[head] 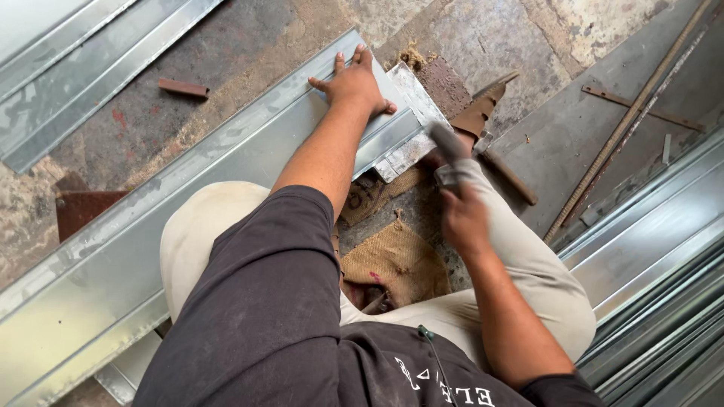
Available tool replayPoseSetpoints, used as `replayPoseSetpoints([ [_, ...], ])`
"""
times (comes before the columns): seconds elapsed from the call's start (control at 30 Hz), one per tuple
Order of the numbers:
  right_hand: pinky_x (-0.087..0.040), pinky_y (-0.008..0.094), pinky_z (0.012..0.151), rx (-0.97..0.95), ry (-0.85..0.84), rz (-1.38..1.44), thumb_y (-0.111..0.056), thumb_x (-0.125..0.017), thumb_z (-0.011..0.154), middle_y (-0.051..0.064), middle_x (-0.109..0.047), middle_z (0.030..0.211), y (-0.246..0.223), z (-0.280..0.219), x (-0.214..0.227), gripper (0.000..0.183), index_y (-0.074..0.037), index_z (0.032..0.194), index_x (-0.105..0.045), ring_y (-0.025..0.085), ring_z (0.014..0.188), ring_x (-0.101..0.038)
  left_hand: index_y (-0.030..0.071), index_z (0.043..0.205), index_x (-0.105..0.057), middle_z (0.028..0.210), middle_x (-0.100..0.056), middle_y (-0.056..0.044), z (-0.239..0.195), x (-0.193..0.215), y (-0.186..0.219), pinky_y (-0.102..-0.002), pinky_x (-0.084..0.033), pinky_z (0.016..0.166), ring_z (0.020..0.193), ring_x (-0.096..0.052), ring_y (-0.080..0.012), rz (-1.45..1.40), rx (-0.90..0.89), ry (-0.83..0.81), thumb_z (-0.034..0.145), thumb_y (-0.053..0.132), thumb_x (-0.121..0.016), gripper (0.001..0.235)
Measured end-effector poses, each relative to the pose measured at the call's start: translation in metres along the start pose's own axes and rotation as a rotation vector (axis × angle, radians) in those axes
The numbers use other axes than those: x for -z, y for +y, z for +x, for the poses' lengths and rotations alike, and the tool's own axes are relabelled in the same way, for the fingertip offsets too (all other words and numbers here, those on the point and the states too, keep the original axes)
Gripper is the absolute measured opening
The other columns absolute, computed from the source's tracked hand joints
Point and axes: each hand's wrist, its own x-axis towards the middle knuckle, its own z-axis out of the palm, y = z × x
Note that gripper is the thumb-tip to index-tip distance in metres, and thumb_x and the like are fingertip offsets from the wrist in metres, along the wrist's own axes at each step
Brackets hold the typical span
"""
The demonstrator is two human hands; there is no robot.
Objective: The person uses a hammer to fold and join metal sheets by hand while sitting on the floor.
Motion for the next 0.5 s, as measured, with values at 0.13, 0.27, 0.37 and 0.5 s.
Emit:
replayPoseSetpoints([
  [0.13, -0.04, 0.027, 0.049, -0.548, -0.014, 0.351, -0.032, -0.054, 0.11, 0.001, -0.054, 0.067, -0.004, 0.006, 0.002, 0.027, -0.011, 0.095, -0.061, 0.01, 0.057, -0.05, 0.02, 0.164, -0.001, 0.172, -0.013, 0.005, -0.003, 0.0, -0.002, -0.08, -0.016, 0.114, 0.159, -0.006, -0.0277, -0.013, 0.01, -0.011, 0.071, 0.071, -0.082, 0.134],
  [0.27, -0.041, 0.029, 0.048, -0.108, 0.202, 0.92, -0.041, -0.055, 0.117, 0.004, -0.052, 0.072, -0.033, 0.026, 0.063, 0.038, -0.01, 0.094, -0.057, 0.011, 0.055, -0.049, 0.018, 0.164, 0.0, 0.17, -0.023, 0.002, 0.0, 0.001, 0.0, -0.081, -0.016, 0.114, 0.159, -0.006, -0.0263, -0.016, 0.014, 0.003, 0.071, 0.072, -0.082, 0.136],
  [0.37, -0.051, 0.032, 0.049, 0.272, 0.291, 0.902, -0.041, -0.056, 0.115, 0.013, -0.063, 0.085, -0.052, 0.049, 0.119, 0.032, -0.009, 0.111, -0.055, 0.018, 0.058, -0.06, 0.018, 0.164, 0.0, 0.168, -0.028, 0.001, -0.001, 0.001, -0.002, -0.081, -0.015, 0.114, 0.159, -0.007, -0.026, -0.022, 0.017, 0.004, 0.071, 0.071, -0.082, 0.135],
  [0.5, -0.049, 0.031, 0.052, 0.451, 0.377, 0.879, -0.049, -0.058, 0.108, 0.009, -0.066, 0.087, -0.032, 0.054, 0.123, 0.039, -0.011, 0.116, -0.054, 0.016, 0.059, -0.06, 0.019, 0.164, -0.002, 0.168, -0.029, 0.003, -0.004, 0.002, 0.0, -0.081, -0.015, 0.115, 0.159, -0.008, -0.0248, -0.024, 0.019, -0.009, 0.071, 0.07, -0.082, 0.133],
])
